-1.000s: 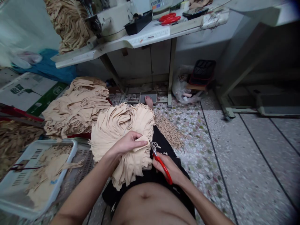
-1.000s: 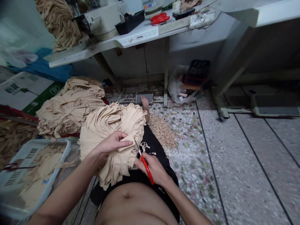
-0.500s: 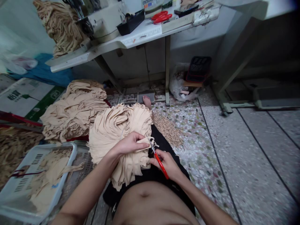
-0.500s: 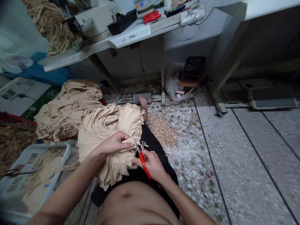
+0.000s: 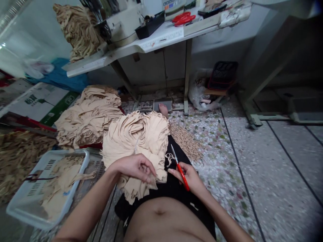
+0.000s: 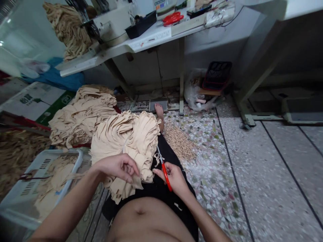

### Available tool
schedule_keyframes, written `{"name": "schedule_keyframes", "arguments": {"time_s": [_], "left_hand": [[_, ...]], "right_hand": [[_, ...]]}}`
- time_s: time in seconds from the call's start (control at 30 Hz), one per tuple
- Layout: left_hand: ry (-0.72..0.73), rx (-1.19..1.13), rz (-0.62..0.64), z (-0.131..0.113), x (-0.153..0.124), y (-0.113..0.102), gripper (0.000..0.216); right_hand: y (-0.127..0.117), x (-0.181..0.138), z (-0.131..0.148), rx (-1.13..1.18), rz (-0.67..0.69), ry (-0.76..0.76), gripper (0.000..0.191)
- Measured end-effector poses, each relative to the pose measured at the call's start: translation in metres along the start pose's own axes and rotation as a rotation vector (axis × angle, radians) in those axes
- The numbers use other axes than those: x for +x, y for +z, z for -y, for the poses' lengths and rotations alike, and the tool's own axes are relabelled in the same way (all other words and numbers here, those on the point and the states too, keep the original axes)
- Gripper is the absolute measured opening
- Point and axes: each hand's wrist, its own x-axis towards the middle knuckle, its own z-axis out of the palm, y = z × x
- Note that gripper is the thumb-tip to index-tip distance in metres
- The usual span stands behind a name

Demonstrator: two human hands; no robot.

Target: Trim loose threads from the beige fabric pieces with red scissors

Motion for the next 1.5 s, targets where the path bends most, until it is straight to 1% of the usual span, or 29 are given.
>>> {"name": "schedule_keyframes", "arguments": {"time_s": [0.03, 0.1, 0.17, 0.2, 0.23, 0.27, 0.3, 0.33, 0.4, 0.43, 0.5, 0.53, 0.6, 0.7, 0.73, 0.8, 0.9, 0.97, 1.03, 1.07, 1.1, 1.17, 1.23, 1.27, 1.33, 1.4, 1.5], "left_hand": [[0.025, -0.046, -0.092, 0.0, 0.0, -0.002, 0.041], [0.13, -0.078, -0.365, -0.003, 0.004, -0.006, 0.036], [0.239, 0.015, -0.678, -0.008, 0.012, -0.012, 0.028], [0.269, 0.108, -0.806, -0.01, 0.018, -0.015, 0.024], [0.276, 0.216, -0.898, -0.011, 0.023, -0.018, 0.02], [0.266, 0.324, -0.956, -0.011, 0.028, -0.02, 0.015], [0.246, 0.419, -0.983, -0.011, 0.032, -0.022, 0.01], [0.228, 0.491, -0.99, -0.01, 0.035, -0.023, 0.006], [0.221, 0.56, -0.999, -0.006, 0.038, -0.023, 0.005], [0.226, 0.564, -1.013, -0.004, 0.038, -0.023, 0.003], [0.227, 0.546, -1.026, 0.0, 0.037, -0.023, 0.008], [0.222, 0.54, -1.018, 0.002, 0.036, -0.022, 0.01], [0.219, 0.547, -0.982, 0.005, 0.034, -0.021, 0.008], [0.276, 0.581, -0.952, 0.005, 0.03, -0.014, 0.008], [0.297, 0.589, -0.936, 0.004, 0.028, -0.011, 0.009], [0.322, 0.578, -0.862, 0.003, 0.024, -0.005, 0.01], [0.318, 0.486, -0.738, 0.005, 0.018, 0.0, 0.013], [0.303, 0.384, -0.735, 0.008, 0.015, -0.001, 0.015], [0.279, 0.283, -0.745, 0.009, 0.014, -0.005, 0.025], [0.266, 0.235, -0.73, 0.009, 0.014, -0.007, 0.03], [0.254, 0.18, -0.694, 0.007, 0.014, -0.01, 0.034], [0.244, 0.021, -0.574, 0.003, 0.015, -0.015, 0.037], [0.263, -0.197, -0.484, -0.002, 0.018, -0.02, 0.04], [0.278, -0.295, -0.462, -0.005, 0.02, -0.022, 0.041], [0.305, -0.416, -0.465, -0.012, 0.022, -0.024, 0.043], [0.316, -0.416, -0.486, -0.021, 0.023, -0.024, 0.041], [0.326, -0.241, -0.566, -0.038, 0.021, -0.02, 0.035]], "right_hand": [[0.001, 0.002, 0.002, -0.006, -0.003, -0.007, 0.046], [0.004, 0.005, 0.008, 0.002, -0.006, -0.025, 0.045], [0.008, 0.007, 0.017, 0.027, -0.004, -0.041, 0.045], [0.01, 0.007, 0.021, 0.036, 0.0, -0.044, 0.046], [0.011, 0.007, 0.025, 0.042, 0.0, -0.046, 0.046], [0.012, 0.007, 0.028, 0.043, -0.003, -0.048, 0.046], [0.012, 0.007, 0.031, 0.042, -0.007, -0.052, 0.045], [0.012, 0.008, 0.033, 0.04, -0.012, -0.057, 0.045], [0.011, 0.011, 0.037, 0.053, -0.024, -0.061, 0.044], [0.01, 0.014, 0.041, 0.065, -0.03, -0.063, 0.044], [0.009, 0.021, 0.051, 0.097, -0.044, -0.071, 0.044], [0.008, 0.026, 0.057, 0.109, -0.053, -0.085, 0.044], [0.008, 0.039, 0.071, 0.118, -0.079, -0.126, 0.045], [0.01, 0.063, 0.088, 0.125, -0.135, -0.203, 0.045], [0.012, 0.072, 0.092, 0.119, -0.146, -0.235, 0.044], [0.017, 0.087, 0.098, 0.091, -0.142, -0.292, 0.045], [0.026, 0.099, 0.11, 0.099, -0.122, -0.319, 0.047], [0.031, 0.097, 0.122, 0.153, -0.119, -0.314, 0.047], [0.033, 0.089, 0.137, 0.182, -0.139, -0.319, 0.046], [0.032, 0.084, 0.145, 0.178, -0.153, -0.328, 0.045], [0.03, 0.078, 0.152, 0.168, -0.166, -0.341, 0.045], [0.024, 0.068, 0.162, 0.164, -0.164, -0.361, 0.043], [0.017, 0.063, 0.165, 0.199, -0.097, -0.369, 0.042], [0.012, 0.061, 0.163, 0.214, -0.049, -0.373, 0.04], [0.004, 0.06, 0.157, 0.224, 0.028, -0.386, 0.037], [-0.002, 0.059, 0.148, 0.242, 0.038, -0.394, 0.034], [-0.007, 0.05, 0.134, 0.288, -0.051, -0.344, 0.034]]}}
